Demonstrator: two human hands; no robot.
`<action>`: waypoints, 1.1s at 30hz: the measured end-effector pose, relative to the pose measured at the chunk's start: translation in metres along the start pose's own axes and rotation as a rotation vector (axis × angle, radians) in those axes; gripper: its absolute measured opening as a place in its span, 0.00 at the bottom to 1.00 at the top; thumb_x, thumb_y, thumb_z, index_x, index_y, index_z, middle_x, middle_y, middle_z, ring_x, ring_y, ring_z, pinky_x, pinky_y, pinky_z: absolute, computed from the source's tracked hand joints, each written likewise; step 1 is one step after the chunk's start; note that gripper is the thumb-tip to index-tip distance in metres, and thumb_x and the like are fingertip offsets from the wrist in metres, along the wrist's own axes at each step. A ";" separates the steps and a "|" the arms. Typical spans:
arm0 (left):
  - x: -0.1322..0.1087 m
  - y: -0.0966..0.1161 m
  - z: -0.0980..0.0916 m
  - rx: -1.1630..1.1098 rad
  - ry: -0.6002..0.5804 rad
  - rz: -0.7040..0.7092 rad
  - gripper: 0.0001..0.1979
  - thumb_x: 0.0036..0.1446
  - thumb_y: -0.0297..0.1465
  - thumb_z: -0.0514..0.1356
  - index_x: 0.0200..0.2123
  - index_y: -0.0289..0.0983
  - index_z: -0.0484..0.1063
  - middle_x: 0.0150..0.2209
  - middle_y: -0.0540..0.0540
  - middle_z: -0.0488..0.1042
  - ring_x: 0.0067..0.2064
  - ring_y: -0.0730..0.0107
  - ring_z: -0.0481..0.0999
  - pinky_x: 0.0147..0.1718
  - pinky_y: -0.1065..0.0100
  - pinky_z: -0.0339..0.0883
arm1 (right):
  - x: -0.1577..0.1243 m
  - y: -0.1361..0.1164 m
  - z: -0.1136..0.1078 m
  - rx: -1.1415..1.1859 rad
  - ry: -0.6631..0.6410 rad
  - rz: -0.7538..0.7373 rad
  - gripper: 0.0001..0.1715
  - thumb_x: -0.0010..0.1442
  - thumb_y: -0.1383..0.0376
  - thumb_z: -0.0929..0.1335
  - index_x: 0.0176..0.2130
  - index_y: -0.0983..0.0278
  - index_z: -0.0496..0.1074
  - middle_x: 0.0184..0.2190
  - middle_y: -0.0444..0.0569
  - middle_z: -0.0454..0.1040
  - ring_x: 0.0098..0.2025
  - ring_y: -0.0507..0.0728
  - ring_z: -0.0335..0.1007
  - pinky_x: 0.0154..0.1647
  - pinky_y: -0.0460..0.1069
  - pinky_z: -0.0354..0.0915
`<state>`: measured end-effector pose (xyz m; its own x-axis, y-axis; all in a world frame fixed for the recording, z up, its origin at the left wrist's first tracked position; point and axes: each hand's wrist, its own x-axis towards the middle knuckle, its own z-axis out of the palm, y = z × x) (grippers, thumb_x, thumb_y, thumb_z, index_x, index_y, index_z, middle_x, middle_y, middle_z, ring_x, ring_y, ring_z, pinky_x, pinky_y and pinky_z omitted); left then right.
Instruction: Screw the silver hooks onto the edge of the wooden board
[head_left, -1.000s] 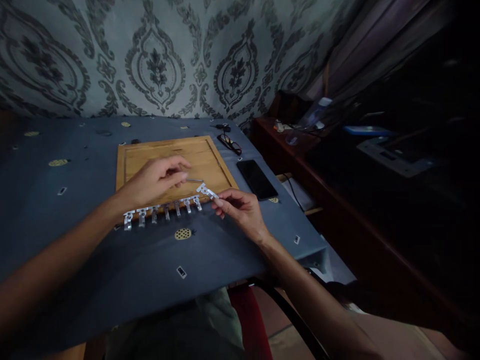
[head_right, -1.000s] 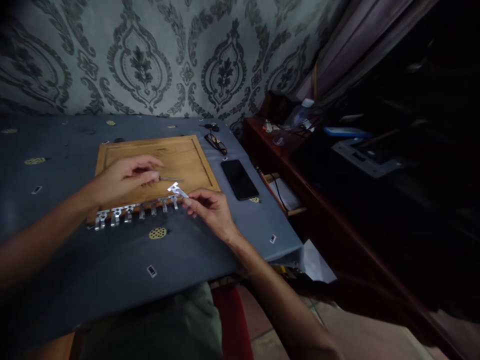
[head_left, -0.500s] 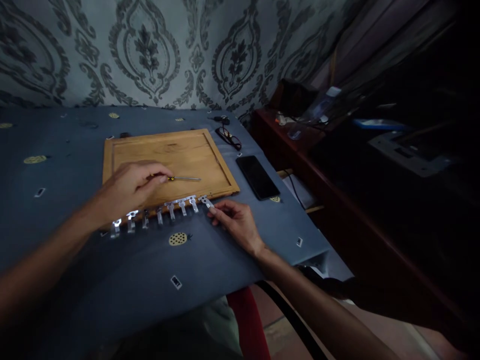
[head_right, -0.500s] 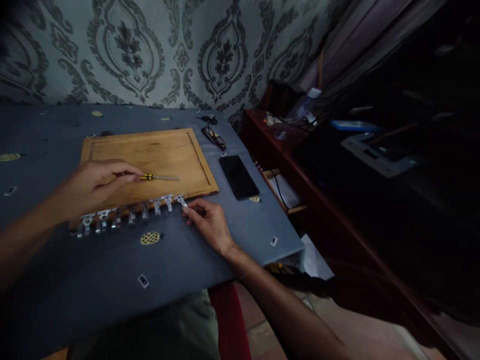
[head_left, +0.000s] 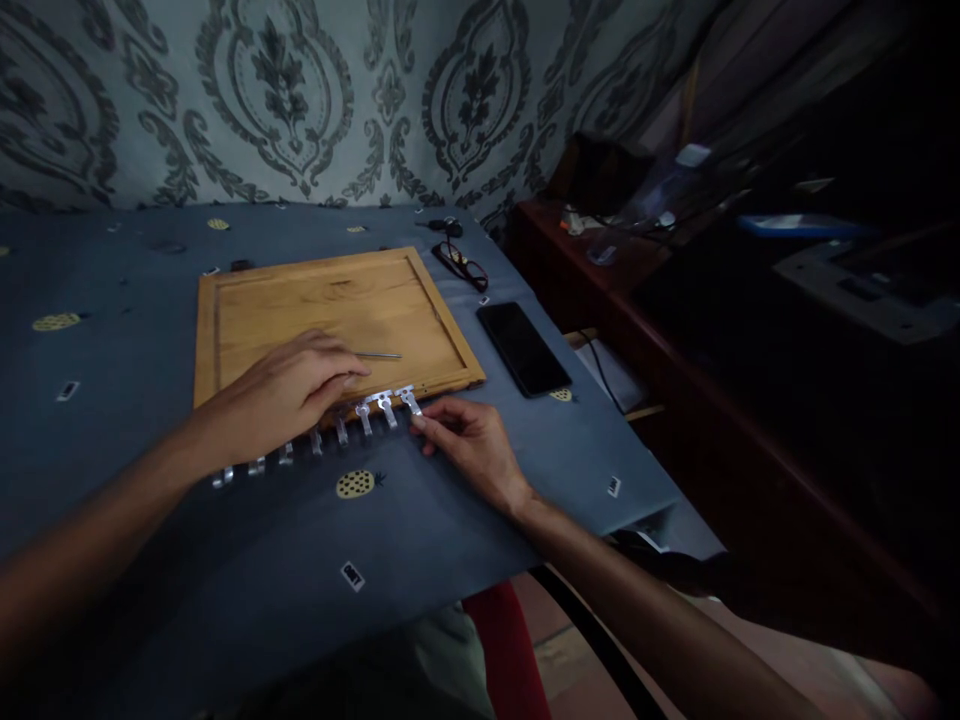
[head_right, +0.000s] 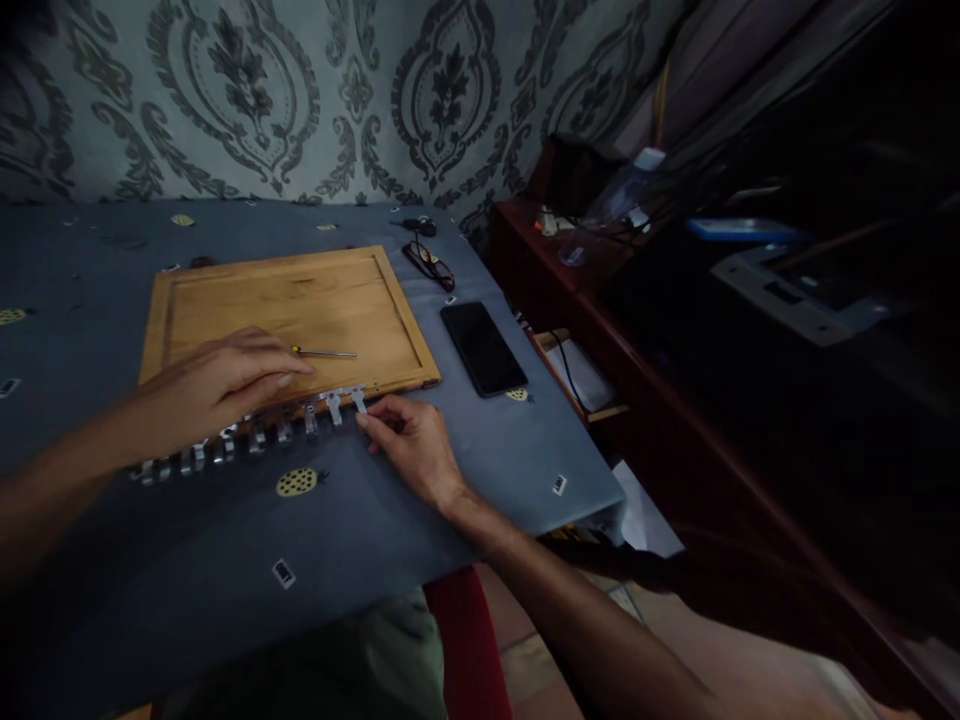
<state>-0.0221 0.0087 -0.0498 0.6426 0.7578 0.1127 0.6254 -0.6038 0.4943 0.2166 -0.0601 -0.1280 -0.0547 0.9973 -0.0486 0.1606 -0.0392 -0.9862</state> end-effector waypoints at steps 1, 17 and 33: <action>0.003 0.000 0.000 0.008 -0.034 0.000 0.19 0.68 0.41 0.50 0.42 0.41 0.80 0.41 0.42 0.81 0.48 0.55 0.78 0.52 0.56 0.69 | 0.000 -0.001 0.000 0.000 -0.001 0.000 0.19 0.57 0.50 0.76 0.30 0.63 0.77 0.24 0.45 0.79 0.23 0.52 0.73 0.28 0.47 0.67; 0.028 0.011 0.009 0.041 -0.307 0.046 0.18 0.70 0.31 0.49 0.46 0.40 0.80 0.48 0.44 0.80 0.52 0.59 0.76 0.57 0.58 0.68 | 0.000 -0.001 0.000 0.000 -0.038 0.021 0.14 0.59 0.54 0.75 0.31 0.63 0.78 0.24 0.43 0.78 0.25 0.52 0.74 0.31 0.46 0.67; 0.026 0.007 0.018 0.185 -0.216 0.241 0.18 0.70 0.25 0.51 0.44 0.40 0.82 0.42 0.43 0.79 0.48 0.61 0.76 0.47 0.61 0.67 | 0.000 -0.003 0.001 -0.022 -0.033 0.006 0.10 0.60 0.58 0.74 0.31 0.62 0.78 0.22 0.42 0.76 0.24 0.51 0.73 0.30 0.46 0.66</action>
<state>0.0072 0.0193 -0.0588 0.8473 0.5310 0.0123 0.5017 -0.8076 0.3099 0.2147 -0.0601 -0.1250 -0.0856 0.9945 -0.0603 0.1824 -0.0438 -0.9822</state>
